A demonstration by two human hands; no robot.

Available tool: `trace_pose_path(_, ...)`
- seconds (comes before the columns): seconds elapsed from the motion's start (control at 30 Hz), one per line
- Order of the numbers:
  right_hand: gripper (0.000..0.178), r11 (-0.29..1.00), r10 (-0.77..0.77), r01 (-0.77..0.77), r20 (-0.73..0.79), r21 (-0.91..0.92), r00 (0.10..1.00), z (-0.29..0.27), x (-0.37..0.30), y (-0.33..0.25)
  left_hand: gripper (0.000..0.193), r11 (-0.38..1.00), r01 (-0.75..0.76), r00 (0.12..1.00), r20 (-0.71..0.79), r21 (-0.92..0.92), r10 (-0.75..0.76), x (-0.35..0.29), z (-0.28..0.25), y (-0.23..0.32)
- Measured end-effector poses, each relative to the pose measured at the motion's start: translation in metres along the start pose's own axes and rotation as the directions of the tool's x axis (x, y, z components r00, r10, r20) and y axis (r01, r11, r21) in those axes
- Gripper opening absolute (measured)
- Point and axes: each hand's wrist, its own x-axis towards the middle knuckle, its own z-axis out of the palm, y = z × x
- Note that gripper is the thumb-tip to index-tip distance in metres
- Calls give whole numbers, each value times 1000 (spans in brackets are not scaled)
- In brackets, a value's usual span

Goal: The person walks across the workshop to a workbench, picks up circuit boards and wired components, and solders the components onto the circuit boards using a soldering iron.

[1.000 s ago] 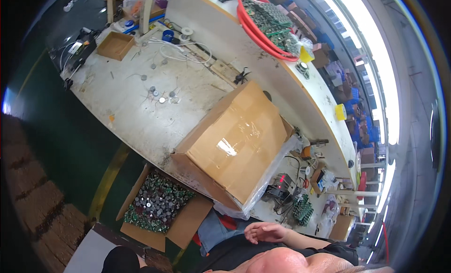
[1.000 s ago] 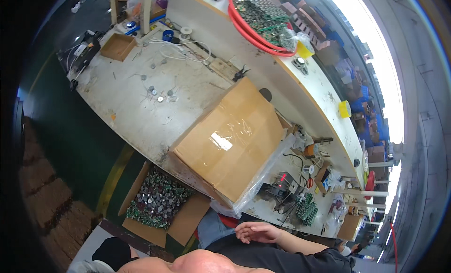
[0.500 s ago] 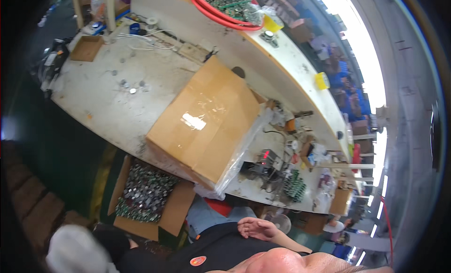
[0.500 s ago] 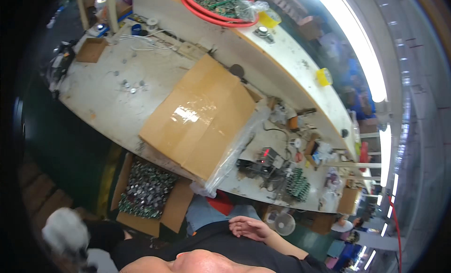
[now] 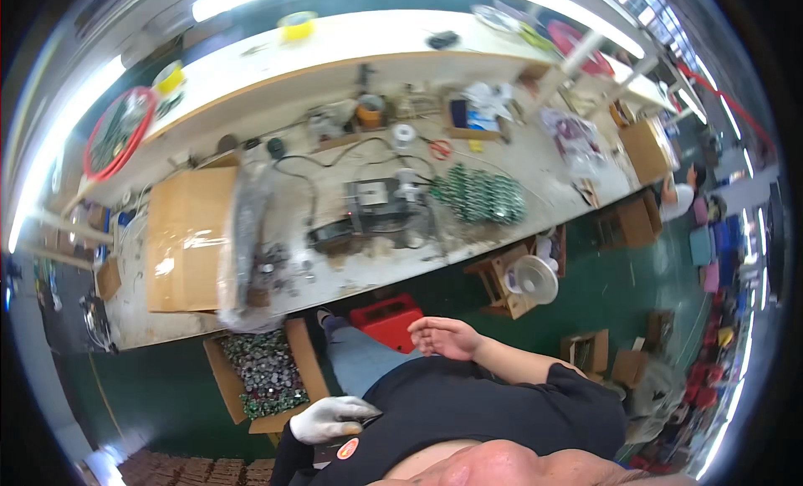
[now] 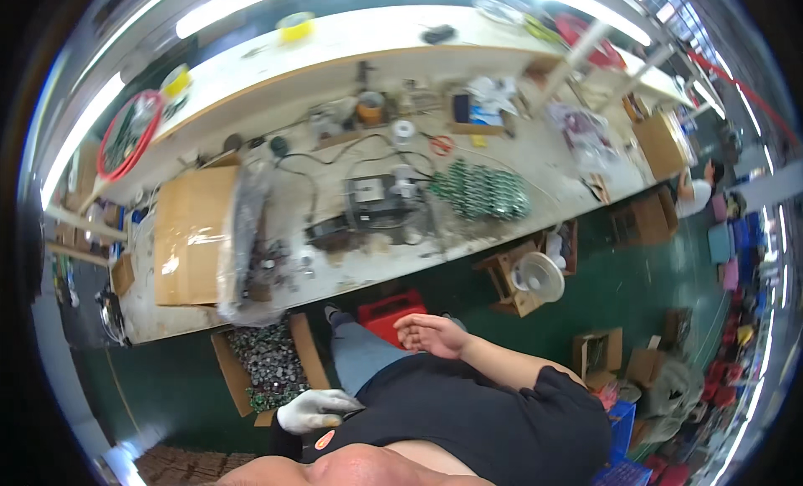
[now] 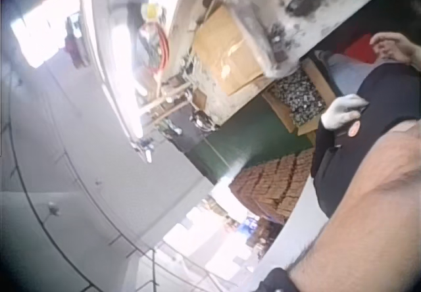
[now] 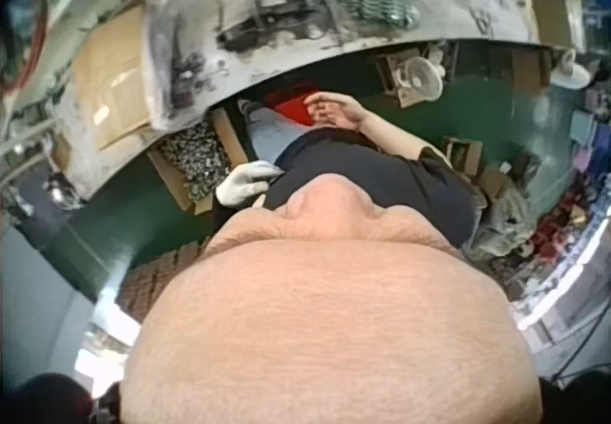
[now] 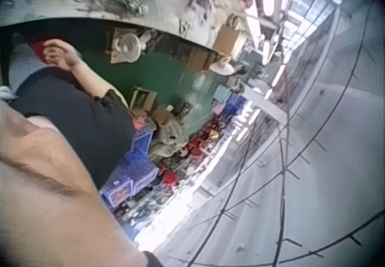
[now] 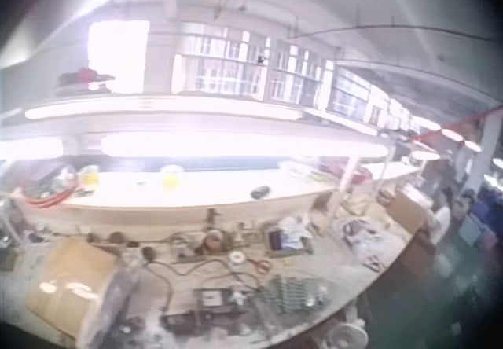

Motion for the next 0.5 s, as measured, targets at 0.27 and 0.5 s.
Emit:
trace_pose_path(0.27,42,926,-131,212,-263,311,956,-122,-164,33,37,973,223,973,-75,66,-218,62,131,60)
trace_pose_path(0.5,36,881,-235,345,-334,325,913,-90,-189,95,34,968,250,967,-51,-13,-250,81,171,50)
